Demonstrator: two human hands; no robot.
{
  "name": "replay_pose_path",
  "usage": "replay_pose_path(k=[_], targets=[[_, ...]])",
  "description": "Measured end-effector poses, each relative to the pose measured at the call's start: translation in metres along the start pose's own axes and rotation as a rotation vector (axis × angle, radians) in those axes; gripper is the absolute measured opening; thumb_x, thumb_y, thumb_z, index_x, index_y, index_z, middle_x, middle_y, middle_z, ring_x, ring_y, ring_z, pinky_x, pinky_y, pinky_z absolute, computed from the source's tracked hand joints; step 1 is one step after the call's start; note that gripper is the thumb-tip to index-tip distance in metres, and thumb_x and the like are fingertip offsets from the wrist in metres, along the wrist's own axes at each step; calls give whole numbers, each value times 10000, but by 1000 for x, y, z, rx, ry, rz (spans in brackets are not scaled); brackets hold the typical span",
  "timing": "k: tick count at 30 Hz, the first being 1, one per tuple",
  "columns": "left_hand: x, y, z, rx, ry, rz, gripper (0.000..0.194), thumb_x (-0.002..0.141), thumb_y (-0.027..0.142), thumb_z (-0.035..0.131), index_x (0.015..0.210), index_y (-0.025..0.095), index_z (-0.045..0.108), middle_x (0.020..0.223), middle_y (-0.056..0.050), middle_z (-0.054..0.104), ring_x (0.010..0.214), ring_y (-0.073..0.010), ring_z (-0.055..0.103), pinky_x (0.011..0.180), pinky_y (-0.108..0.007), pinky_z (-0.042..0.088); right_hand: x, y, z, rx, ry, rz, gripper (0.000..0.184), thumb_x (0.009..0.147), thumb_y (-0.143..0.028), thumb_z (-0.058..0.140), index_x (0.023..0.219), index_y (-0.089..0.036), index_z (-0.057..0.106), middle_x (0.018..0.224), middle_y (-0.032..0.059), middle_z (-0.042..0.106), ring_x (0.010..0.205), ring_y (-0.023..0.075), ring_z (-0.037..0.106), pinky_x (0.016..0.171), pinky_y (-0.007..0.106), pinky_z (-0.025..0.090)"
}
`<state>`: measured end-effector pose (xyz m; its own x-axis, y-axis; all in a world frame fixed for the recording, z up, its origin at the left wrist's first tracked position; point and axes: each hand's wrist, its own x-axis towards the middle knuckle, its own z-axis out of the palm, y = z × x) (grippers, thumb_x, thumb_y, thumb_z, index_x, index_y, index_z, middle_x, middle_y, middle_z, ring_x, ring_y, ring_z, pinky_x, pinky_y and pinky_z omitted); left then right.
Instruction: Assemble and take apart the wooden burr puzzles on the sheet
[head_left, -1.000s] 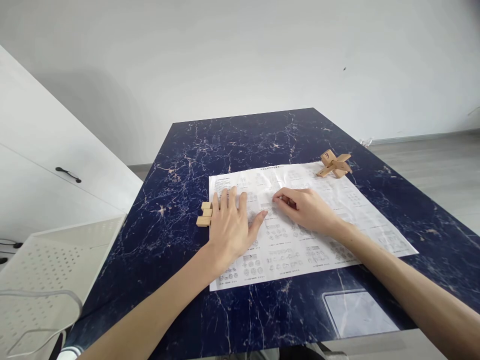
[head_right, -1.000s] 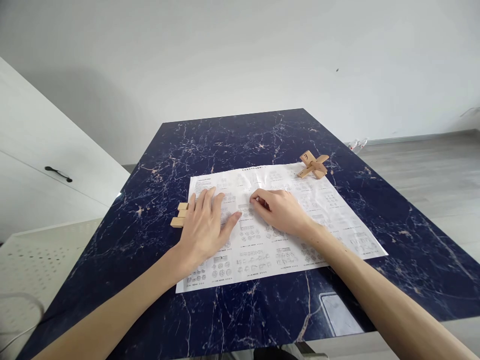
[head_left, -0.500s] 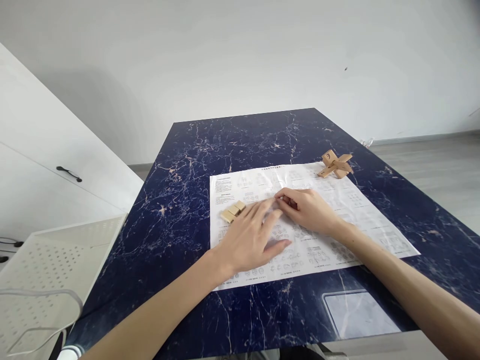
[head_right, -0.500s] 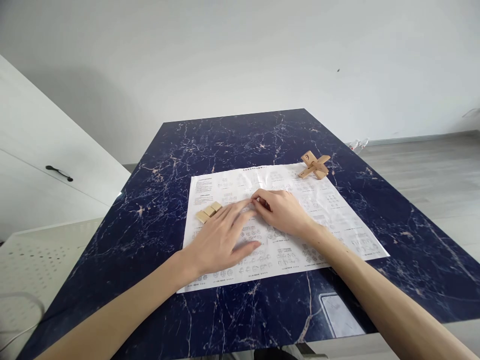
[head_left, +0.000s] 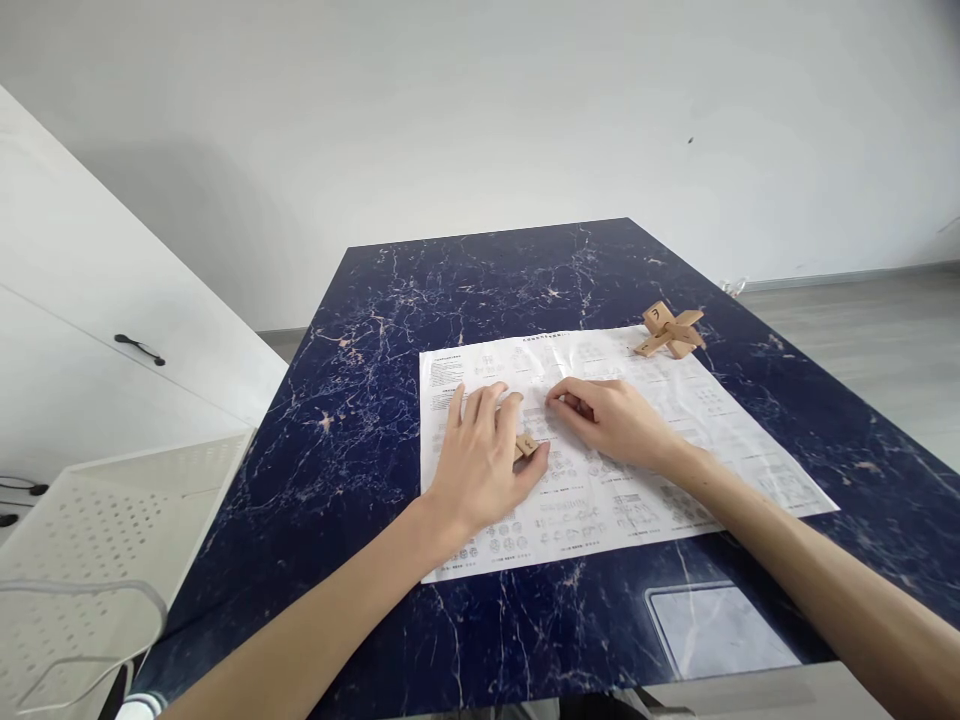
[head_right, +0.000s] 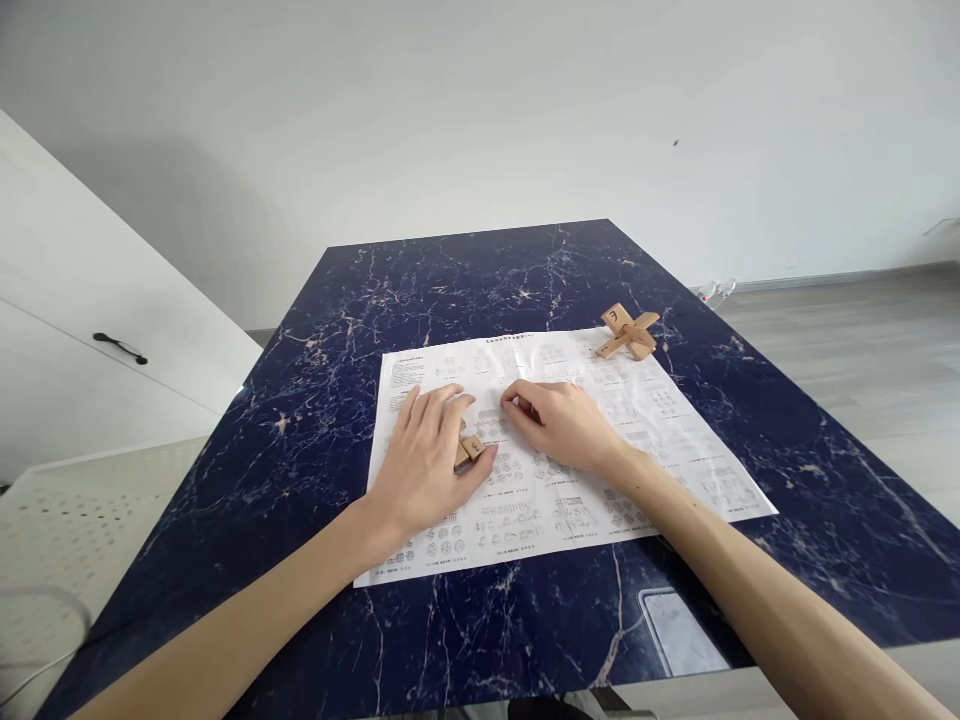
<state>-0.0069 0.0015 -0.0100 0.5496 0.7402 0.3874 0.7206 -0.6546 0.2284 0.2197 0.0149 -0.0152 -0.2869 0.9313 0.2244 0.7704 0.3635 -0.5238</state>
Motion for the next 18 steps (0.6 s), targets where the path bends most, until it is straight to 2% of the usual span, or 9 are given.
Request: replay_pose_path(k=[2, 6, 12, 18], targets=[[0, -1, 1, -7, -5, -41, 495, 983, 457, 642, 1345, 149, 505, 1414, -208, 586, 1330, -394, 567, 1213, -660, 379, 0, 0, 0, -1, -1, -4, 201, 1045, -333, 522, 1020, -227, 691, 706, 8, 687, 602, 175, 589, 615, 327, 398], [1, -2, 0, -81, -24, -38, 470, 982, 444, 665, 1331, 170, 510, 1346, -174, 591, 1271, -369, 573, 1088, -568, 500, 0, 0, 0, 8, 2, -13, 200, 1040, -333, 523, 1008, -231, 692, 671, -7, 659, 578, 164, 567, 609, 325, 400], [3, -2, -4, -128, -106, -24, 495, 992, 455, 700, 1344, 175, 493, 1315, -140, 581, 1217, -339, 571, 1048, -527, 522, 0, -3, -1, 17, 0, -14, 219, 1046, -339, 517, 998, -222, 695, 643, -14, 634, 563, 157, 555, 595, 321, 396], [4, -1, -7, -218, -159, 18, 541, 971, 466, 740, 1372, 225, 469, 1333, -114, 573, 1230, -323, 583, 1053, -517, 529, 0, -3, -2, 28, -26, -4, 243, 1051, -349, 496, 1041, -209, 694, 682, 1, 677, 565, 159, 586, 579, 317, 398]])
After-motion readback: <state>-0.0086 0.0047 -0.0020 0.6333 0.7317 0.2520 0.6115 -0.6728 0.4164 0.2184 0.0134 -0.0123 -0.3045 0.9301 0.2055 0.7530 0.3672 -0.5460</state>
